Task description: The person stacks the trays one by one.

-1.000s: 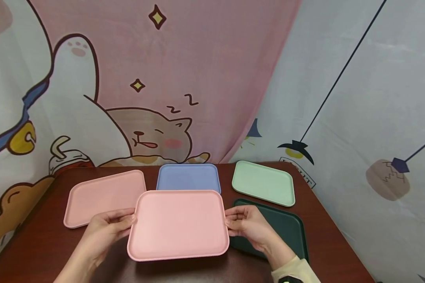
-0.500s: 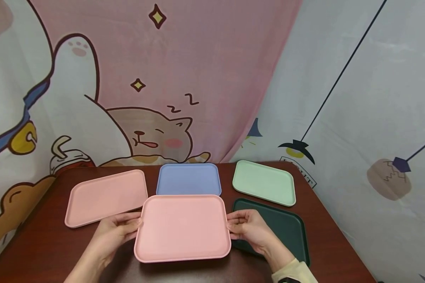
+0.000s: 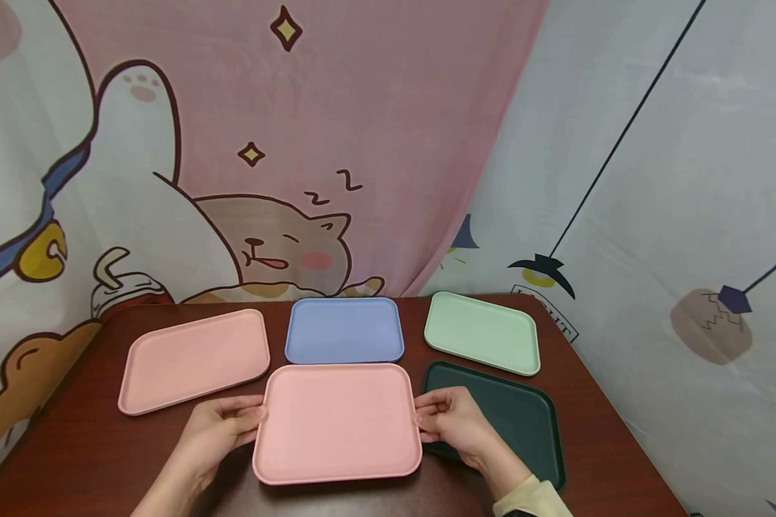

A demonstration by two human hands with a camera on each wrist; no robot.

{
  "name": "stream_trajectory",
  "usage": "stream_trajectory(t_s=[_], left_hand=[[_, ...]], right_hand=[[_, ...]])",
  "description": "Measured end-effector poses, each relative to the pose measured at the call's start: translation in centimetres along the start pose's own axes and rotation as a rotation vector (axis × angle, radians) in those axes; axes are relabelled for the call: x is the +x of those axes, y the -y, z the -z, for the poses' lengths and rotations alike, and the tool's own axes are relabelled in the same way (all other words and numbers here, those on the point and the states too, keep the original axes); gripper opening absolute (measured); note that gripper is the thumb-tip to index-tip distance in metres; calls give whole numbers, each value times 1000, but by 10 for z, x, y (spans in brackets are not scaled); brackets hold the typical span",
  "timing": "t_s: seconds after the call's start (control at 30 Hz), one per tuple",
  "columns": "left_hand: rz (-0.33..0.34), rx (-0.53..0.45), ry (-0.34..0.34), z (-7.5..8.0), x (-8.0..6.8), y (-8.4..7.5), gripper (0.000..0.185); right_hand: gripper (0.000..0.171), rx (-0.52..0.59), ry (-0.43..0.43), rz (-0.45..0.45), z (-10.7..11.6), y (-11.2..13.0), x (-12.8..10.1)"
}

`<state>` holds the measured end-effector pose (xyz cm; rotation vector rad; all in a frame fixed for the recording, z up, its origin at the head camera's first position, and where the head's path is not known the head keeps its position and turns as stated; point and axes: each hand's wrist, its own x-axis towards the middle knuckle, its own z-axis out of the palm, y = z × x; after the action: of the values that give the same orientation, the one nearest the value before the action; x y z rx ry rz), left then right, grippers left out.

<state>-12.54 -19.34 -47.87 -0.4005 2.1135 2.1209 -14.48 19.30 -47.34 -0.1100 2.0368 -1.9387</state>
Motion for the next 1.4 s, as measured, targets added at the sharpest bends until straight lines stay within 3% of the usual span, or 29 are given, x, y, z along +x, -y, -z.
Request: stream_trajectory(t_s=[0.67, 1.2, 1.4], left_hand=[[-7, 72, -47, -3, 4, 16, 32], [-70, 200, -73, -8, -1, 19, 23], [-100, 257, -71, -10, -3, 19, 21]], right_hand=[[17, -289, -34, 73, -13, 1, 2], [15, -574, -106, 130, -21, 11, -1], [15, -605, -131, 132, -22, 10, -2]])
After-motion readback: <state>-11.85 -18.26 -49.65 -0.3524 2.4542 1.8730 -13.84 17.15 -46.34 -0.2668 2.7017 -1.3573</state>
